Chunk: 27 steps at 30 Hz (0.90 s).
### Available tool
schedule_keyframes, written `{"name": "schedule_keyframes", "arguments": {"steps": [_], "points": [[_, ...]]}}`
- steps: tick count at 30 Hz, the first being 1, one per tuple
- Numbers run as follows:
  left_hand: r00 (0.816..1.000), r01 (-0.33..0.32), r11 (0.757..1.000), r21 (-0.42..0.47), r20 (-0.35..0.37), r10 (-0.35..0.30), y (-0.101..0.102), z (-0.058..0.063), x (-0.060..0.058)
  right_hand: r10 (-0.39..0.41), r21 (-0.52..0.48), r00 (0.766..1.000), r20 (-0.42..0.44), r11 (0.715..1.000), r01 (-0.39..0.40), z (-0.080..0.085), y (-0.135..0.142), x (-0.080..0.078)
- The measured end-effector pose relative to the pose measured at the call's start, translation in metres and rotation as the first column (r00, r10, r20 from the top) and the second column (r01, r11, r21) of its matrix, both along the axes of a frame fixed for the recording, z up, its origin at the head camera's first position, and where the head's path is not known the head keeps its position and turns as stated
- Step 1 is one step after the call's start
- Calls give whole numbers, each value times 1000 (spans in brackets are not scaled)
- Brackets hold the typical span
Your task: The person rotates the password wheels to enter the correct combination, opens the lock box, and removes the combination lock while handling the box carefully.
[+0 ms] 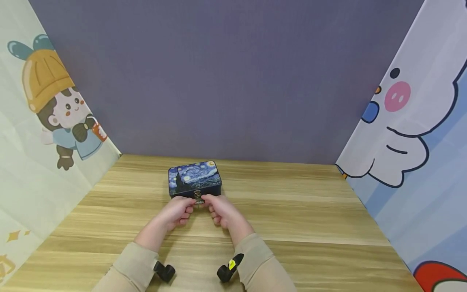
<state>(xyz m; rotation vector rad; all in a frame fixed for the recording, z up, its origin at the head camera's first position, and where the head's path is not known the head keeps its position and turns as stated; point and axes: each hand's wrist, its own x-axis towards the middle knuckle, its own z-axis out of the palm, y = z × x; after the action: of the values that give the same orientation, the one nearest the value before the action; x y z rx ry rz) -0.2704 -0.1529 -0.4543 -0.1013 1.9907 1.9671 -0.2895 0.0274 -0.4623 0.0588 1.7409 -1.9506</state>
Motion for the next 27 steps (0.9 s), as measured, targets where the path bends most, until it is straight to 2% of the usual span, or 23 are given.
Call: {"name": "schedule_keyframes", "arguments": {"steps": [18,27], "points": [[1000,-6,1000,-2,14,6,0,-1,-2,3,-25,1000,22,1000,-2,5,1,1],[1000,6,1000,0,11,-6,0,0,-2,6,-8,1000,17,1000,-5,1,-5,0]]}}
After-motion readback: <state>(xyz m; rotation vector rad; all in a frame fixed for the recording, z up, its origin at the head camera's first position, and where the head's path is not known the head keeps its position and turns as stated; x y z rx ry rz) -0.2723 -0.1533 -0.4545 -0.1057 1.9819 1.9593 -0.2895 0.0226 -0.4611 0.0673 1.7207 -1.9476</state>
